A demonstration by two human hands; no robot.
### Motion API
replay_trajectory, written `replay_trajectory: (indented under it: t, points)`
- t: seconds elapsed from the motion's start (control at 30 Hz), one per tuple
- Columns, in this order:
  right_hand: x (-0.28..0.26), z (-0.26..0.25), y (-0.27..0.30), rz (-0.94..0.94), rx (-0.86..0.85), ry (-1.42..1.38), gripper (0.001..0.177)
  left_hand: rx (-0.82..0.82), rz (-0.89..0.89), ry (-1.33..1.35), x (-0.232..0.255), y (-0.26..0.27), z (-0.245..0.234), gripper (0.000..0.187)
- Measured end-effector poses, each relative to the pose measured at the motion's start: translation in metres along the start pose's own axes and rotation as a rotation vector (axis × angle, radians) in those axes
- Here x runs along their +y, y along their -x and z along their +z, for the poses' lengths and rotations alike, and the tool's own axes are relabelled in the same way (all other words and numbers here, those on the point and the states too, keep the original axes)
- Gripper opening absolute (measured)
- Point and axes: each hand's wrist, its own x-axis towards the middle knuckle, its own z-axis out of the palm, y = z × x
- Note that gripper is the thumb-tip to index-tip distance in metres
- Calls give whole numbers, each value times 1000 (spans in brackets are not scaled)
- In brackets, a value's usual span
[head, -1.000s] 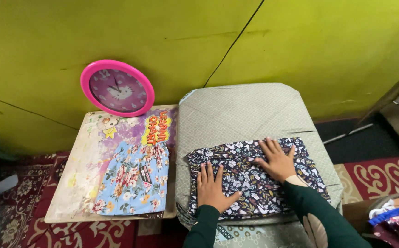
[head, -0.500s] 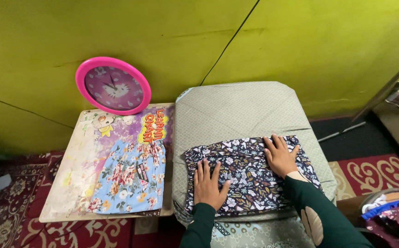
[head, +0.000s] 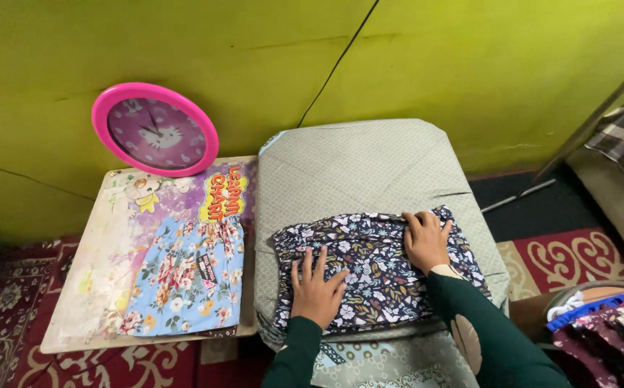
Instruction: Folding a floral patterned piece of clothing on a cushioned surface.
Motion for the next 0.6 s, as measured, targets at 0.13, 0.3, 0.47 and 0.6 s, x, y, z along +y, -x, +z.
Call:
replay_trajectory:
  t: [0.13,0.3,0.47,0.6]
  points:
    - [1,2,-1,8,15,-9,42,-85,-42,-24,11,-16,-4,22]
    - [14,24,1,24,31,67,44,29,60,85,29,-39,29,16]
    - [10,17,-1,27,28,60,43,100,160,44,31,-54,61,12]
    - [10,18,1,24,20,64,42,123,145,22,31,-52,58,14]
